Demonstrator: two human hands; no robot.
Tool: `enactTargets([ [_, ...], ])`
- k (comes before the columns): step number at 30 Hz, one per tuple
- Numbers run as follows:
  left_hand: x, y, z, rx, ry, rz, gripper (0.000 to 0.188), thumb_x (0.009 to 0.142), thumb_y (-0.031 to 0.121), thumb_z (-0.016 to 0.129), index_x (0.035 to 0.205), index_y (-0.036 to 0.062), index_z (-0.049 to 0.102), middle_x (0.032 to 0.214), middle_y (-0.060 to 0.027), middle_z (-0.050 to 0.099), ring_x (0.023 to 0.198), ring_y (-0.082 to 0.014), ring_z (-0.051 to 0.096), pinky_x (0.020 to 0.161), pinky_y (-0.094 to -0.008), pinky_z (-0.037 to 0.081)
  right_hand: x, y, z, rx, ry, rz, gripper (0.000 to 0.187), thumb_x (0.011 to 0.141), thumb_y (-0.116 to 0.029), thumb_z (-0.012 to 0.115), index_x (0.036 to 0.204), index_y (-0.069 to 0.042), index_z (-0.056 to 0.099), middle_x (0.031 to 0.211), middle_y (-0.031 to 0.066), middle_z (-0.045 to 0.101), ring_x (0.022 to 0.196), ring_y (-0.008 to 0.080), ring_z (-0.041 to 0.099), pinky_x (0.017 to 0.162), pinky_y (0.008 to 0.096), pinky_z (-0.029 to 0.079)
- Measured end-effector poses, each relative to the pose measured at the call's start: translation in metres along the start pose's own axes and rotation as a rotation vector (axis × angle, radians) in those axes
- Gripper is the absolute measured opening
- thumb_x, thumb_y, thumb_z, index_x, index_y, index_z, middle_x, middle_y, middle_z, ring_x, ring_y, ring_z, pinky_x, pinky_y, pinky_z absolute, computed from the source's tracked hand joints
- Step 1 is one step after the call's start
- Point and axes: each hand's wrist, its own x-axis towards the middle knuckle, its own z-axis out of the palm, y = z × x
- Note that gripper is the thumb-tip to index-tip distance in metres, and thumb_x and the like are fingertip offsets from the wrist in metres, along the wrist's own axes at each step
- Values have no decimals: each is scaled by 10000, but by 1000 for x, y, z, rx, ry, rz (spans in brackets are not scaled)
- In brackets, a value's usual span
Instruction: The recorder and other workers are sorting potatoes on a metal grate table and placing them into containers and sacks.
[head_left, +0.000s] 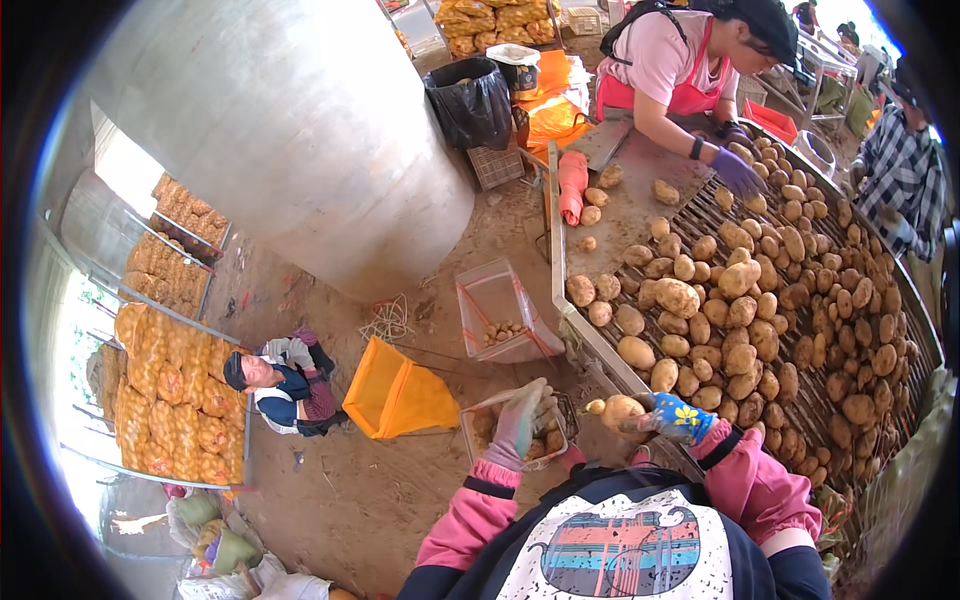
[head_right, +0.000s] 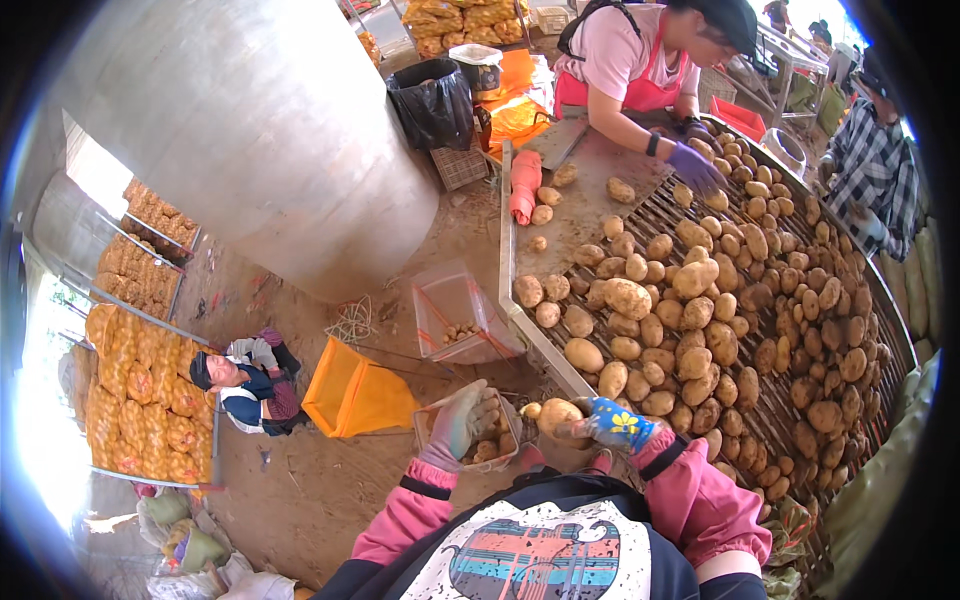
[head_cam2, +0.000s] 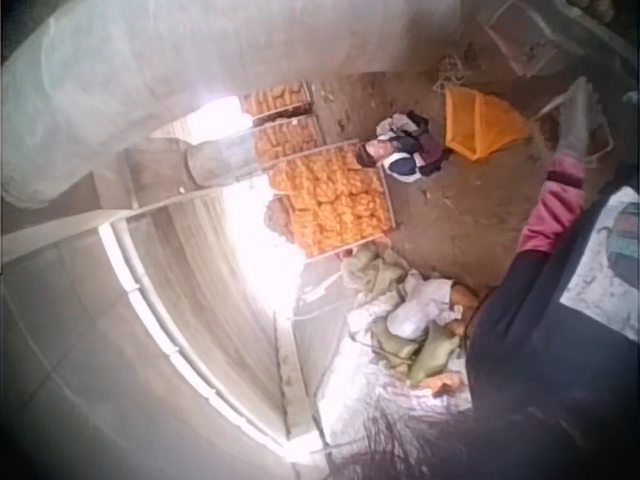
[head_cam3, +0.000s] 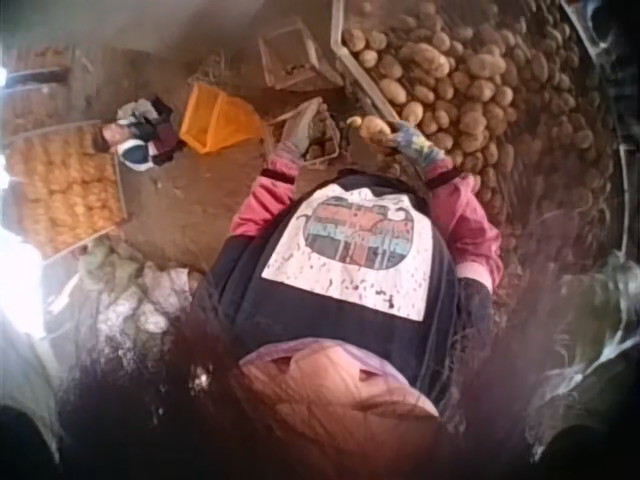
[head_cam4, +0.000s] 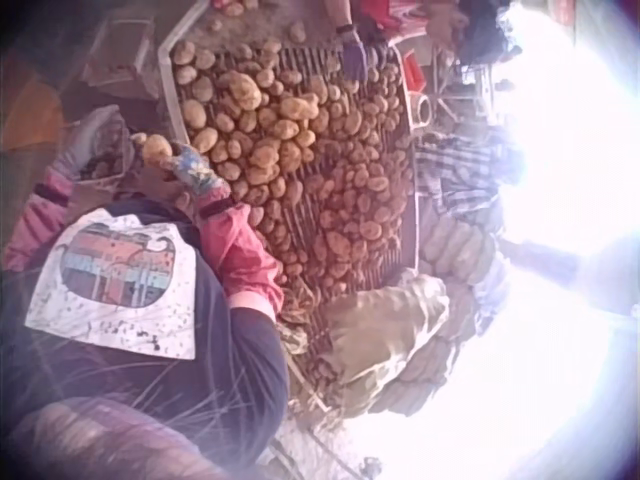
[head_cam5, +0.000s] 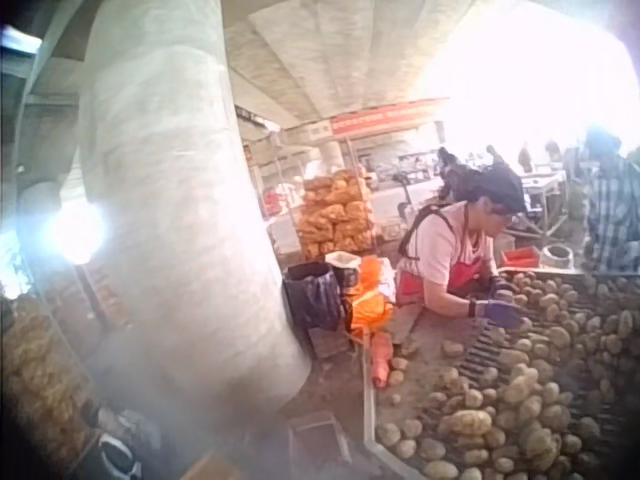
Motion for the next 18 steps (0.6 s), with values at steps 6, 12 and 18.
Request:
enactTargets([
  [6,-23,-5,42,664,-146,379,487,935,284,632,1330,26,510,1163,-78,619,1065,-163,598,894,-280,493,24,-5,8,-115,-87,-65,637,802,-254,707,1303,76,492,1126,145,641,1013,199,606,852,319,503],
  [12,-42,-4,70,1239,-114,404,529,921,493,579,1256,83,575,1063,-150,667,949,-229,660,829,-328,508,14,-12,12,61,-55,-21,594,840,-288,703,1282,59,511,1123,125,642,973,196,622,827,320,515],
  [18,-21,-41,76,775,-18,143,588,939,561,504,1191,38,602,953,-108,673,817,-221,658,732,-332,521,9,-18,12,-73,150,22,546,851,-343,718,1212,41,576,1040,107,676,978,167,614,882,309,494],
])
